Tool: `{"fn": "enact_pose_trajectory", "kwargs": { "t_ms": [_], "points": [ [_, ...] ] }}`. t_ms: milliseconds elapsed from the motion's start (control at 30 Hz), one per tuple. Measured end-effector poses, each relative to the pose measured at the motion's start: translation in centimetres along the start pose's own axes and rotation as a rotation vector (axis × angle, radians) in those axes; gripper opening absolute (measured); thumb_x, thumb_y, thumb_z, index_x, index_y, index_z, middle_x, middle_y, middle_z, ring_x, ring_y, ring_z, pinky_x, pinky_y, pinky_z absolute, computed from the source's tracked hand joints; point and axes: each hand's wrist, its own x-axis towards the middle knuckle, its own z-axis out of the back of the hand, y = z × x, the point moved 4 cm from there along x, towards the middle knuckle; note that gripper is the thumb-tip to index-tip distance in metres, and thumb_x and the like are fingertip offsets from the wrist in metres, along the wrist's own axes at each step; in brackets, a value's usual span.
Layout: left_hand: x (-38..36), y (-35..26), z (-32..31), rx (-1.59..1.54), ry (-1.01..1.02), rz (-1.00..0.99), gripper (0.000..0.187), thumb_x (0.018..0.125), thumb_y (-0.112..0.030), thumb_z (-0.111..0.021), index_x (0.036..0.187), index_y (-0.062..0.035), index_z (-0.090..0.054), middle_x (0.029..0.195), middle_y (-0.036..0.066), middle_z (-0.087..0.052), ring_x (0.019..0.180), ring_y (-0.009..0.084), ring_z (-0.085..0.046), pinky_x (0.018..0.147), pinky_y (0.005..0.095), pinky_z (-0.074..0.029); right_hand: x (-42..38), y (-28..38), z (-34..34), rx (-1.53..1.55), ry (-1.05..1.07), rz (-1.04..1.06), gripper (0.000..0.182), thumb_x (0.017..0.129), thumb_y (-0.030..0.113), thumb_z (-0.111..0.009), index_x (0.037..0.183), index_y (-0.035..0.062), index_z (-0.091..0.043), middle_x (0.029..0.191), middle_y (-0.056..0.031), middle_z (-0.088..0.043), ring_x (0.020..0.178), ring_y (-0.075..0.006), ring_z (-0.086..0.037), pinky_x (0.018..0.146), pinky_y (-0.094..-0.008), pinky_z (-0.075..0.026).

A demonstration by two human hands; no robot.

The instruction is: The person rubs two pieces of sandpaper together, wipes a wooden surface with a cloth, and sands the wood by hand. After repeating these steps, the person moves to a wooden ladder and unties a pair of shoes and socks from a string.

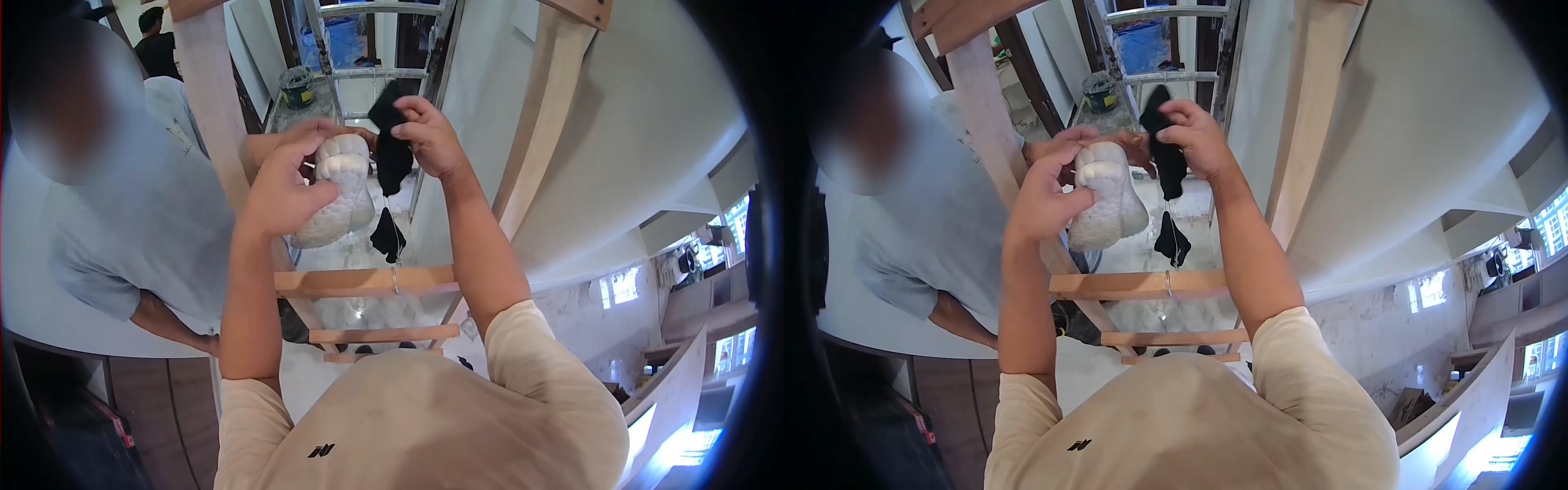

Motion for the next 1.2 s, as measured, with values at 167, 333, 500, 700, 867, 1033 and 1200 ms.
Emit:
{"fn": "enact_pose_trajectory", "kwargs": {
  "t_ms": [167,333,500,700,867,1033,1200],
  "points": [
    [0.5,-0.5,0.1,-0.252,0.121,-0.027,0.050,0.068,0.001,-0.070,0.116,0.0015,-0.059,0.111,0.004,-0.062,0.100,0.0117,-0.060,0.089,0.0287,-0.048,-1.4,5.5,-7.7,-0.207,0.339,0.049,0.040,0.076,-0.007,-0.063,0.114,-0.0006,-0.054,0.097,-0.0069,-0.065,0.086,-0.0127,-0.063,0.075,-0.0257,-0.051],
    [-1.1,-2.1,0.7,-0.257,0.055,-0.019,0.046,0.067,0.001,-0.071,0.112,-0.0005,-0.060,0.104,0.003,-0.063,0.096,0.0124,-0.061,0.087,0.0287,-0.049,-2.8,7.7,-9.0,-0.102,0.366,0.097,0.038,0.080,-0.005,-0.065,0.116,0.0018,-0.055,0.098,-0.0052,-0.066,0.087,-0.0119,-0.063,0.077,-0.0248,-0.050],
    [-4.7,-5.1,2.0,-0.169,-0.064,-0.068,0.049,0.067,-0.002,-0.071,0.115,0.0011,-0.059,0.102,0.004,-0.064,0.095,0.0124,-0.061,0.086,0.0276,-0.049,-4.5,3.3,-3.9,0.288,0.407,-0.019,0.032,0.087,0.000,-0.064,0.117,0.0062,-0.057,0.105,-0.0047,-0.066,0.095,-0.0135,-0.062,0.083,-0.0256,-0.048],
    [-16.5,-7.1,8.4,0.073,-0.395,-0.227,0.068,0.058,-0.025,-0.076,0.114,0.0094,-0.057,0.094,0.009,-0.063,0.089,0.0167,-0.061,0.083,0.0289,-0.047,-8.2,-8.3,4.6,-1.573,0.589,-0.732,0.070,0.062,0.024,-0.084,0.127,0.0091,-0.062,0.124,-0.0170,-0.064,0.117,-0.0326,-0.059,0.095,-0.0393,-0.049],
    [-25.8,-7.4,9.9,0.131,-0.469,-0.290,0.045,0.069,-0.029,-0.069,0.092,0.0059,-0.053,0.087,0.014,-0.059,0.079,0.0191,-0.056,0.073,0.0316,-0.044,-8.4,-14.6,6.2,-1.237,0.596,-0.630,0.036,0.074,0.018,-0.073,0.105,0.0008,-0.070,0.098,-0.0182,-0.071,0.098,-0.0339,-0.067,0.084,-0.0399,-0.051],
    [-28.6,-6.9,6.1,0.104,-0.458,-0.136,0.050,0.069,-0.038,-0.080,0.085,0.0006,-0.052,0.087,0.008,-0.057,0.078,0.0143,-0.052,0.069,0.0272,-0.041,-8.0,-8.2,3.3,-1.724,0.102,-0.380,0.023,0.078,0.009,-0.059,0.095,-0.0009,-0.070,0.095,-0.0222,-0.070,0.095,-0.0366,-0.067,0.084,-0.0432,-0.053],
    [-28.6,-4.7,5.4,-0.108,-0.230,-0.175,0.033,0.063,-0.018,-0.073,0.082,0.0020,-0.054,0.088,0.014,-0.060,0.077,0.0174,-0.055,0.070,0.0270,-0.042,-9.3,2.3,-3.5,-1.772,-0.214,-0.094,0.019,0.079,0.008,-0.057,0.095,-0.0014,-0.063,0.099,-0.0246,-0.067,0.092,-0.0394,-0.066,0.083,-0.0454,-0.053]
  ]
}}
